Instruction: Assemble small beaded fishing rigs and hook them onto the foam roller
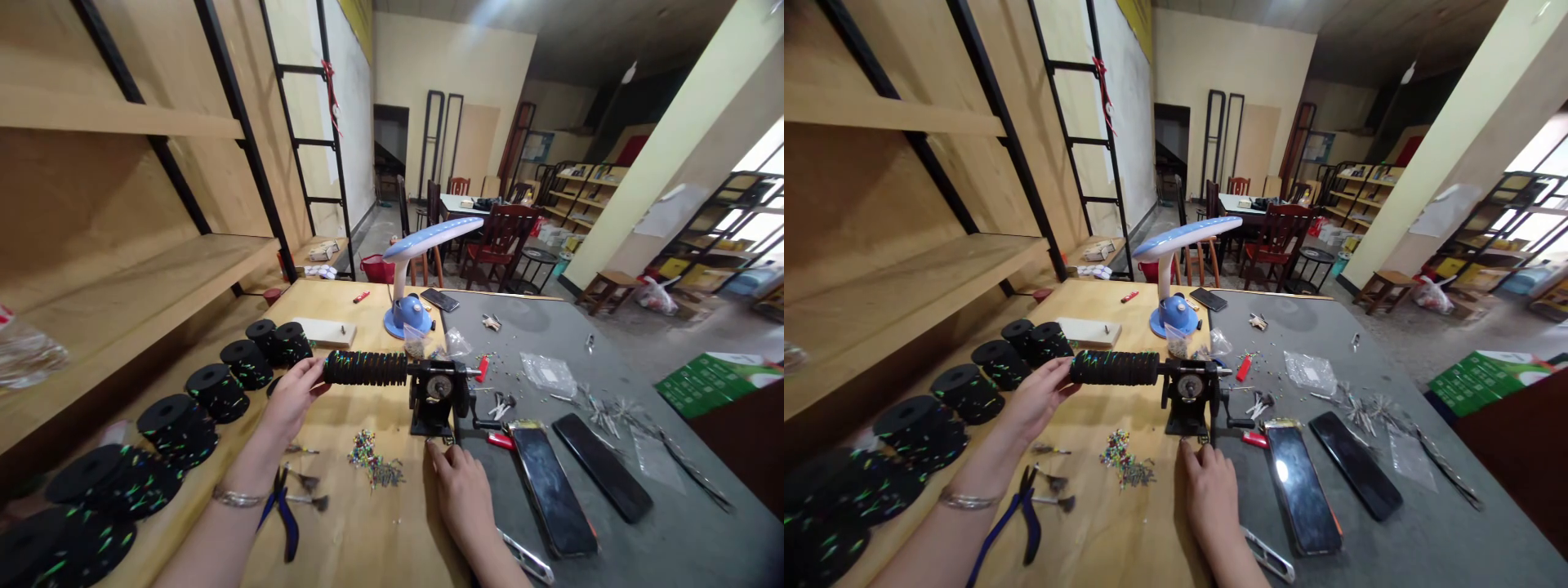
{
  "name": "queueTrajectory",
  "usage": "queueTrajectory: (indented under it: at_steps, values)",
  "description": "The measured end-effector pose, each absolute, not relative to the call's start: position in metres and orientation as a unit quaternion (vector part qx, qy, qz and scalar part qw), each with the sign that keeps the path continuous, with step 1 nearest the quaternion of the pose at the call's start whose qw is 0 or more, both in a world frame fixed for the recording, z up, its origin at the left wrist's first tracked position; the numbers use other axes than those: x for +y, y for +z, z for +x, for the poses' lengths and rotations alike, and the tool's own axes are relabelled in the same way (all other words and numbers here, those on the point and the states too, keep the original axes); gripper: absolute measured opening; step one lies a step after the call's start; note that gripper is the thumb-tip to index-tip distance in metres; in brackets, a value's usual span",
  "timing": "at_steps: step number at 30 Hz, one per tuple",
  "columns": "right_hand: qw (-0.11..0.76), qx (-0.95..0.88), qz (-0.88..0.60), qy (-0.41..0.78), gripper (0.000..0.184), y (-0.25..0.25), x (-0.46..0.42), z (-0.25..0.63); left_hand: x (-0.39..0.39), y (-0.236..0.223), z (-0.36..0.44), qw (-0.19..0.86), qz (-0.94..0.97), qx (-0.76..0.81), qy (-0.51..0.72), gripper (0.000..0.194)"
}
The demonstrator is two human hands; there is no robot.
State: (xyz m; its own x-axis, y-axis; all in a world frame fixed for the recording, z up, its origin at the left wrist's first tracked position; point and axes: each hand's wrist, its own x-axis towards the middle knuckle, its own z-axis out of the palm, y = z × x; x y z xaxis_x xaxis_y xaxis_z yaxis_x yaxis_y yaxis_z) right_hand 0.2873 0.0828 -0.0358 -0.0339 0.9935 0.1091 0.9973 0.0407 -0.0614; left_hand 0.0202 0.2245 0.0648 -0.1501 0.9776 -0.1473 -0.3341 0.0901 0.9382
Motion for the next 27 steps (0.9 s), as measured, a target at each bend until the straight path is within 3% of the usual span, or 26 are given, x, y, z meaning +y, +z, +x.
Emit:
queueTrajectory:
  at_steps: [11, 27]
  values:
    - [0.091, -0.68, -0.725, -0.057, 0.045, -0.051, 0.075, 0.305, 0.225, 0.064, 0.022, 0.554, 0.334, 0.491, 0.583, 0.048]
    - [0.062, -0.681, -0.726, -0.066, 0.044, -0.043, 0.079, 0.298, 0.225, 0.064, 0.021, 0.548, 0.343, 0.492, 0.583, 0.046]
